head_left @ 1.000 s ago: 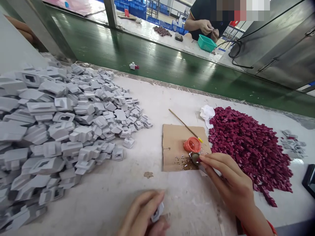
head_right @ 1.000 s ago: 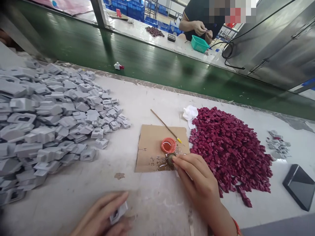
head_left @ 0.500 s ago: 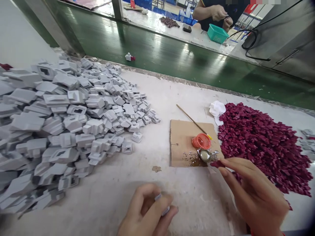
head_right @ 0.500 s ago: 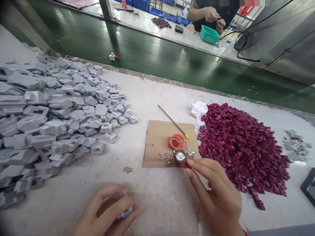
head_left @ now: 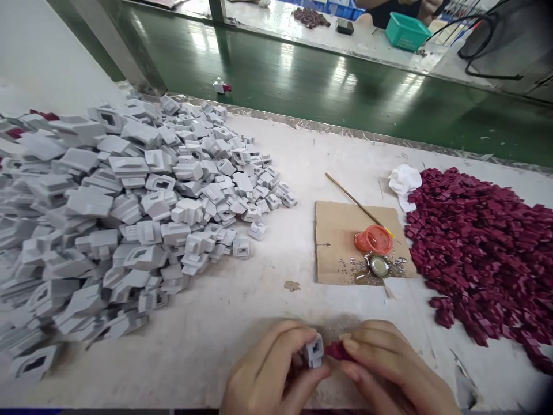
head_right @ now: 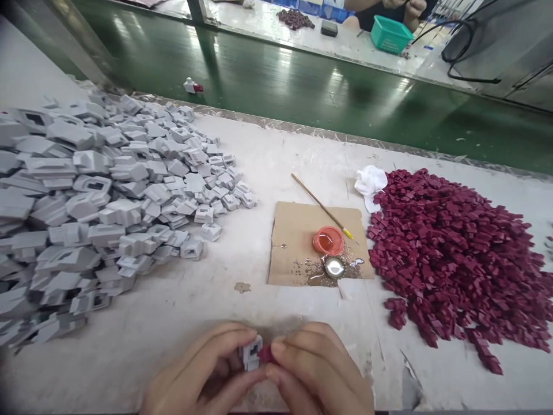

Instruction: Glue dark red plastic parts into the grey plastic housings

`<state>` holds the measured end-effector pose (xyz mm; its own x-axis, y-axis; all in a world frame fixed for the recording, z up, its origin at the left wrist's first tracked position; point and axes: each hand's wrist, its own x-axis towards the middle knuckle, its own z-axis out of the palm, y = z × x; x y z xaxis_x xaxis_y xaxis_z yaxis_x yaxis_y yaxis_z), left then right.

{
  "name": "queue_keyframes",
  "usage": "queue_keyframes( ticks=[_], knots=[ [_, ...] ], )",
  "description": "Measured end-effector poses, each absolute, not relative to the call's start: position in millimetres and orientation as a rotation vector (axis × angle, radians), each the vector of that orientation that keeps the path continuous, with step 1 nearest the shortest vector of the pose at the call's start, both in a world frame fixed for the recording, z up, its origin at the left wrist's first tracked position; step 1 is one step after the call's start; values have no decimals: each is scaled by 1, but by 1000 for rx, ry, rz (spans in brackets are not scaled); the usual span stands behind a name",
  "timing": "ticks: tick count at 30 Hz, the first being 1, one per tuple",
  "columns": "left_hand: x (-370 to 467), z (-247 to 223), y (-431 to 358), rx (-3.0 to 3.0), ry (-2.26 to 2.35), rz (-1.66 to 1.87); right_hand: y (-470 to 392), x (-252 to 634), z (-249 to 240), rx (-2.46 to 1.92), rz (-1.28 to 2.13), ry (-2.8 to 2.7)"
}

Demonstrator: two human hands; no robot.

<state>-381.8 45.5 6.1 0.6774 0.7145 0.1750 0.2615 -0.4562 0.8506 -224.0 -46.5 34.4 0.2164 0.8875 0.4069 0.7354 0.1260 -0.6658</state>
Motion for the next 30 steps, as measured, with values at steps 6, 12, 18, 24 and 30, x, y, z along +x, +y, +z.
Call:
queue_keyframes(
  ticks=[6,12,18,24,30],
  knots=[
    [-384,4,47,1984,706,637,-47,-225,32,-1636,236,-1638],
    [-384,2,48,1946,697,639,-45,-224,33,-1626,252,-1687],
    [-384,3,47,1928,688,645,-40,-224,40,-1639,237,-1686],
    [-383,4,48,1959,729,620,-43,-226,32,-1602,218,-1704],
    [-383,3,44,1968,766,586,-33,-231,35,-1493,311,-1663]
  ],
)
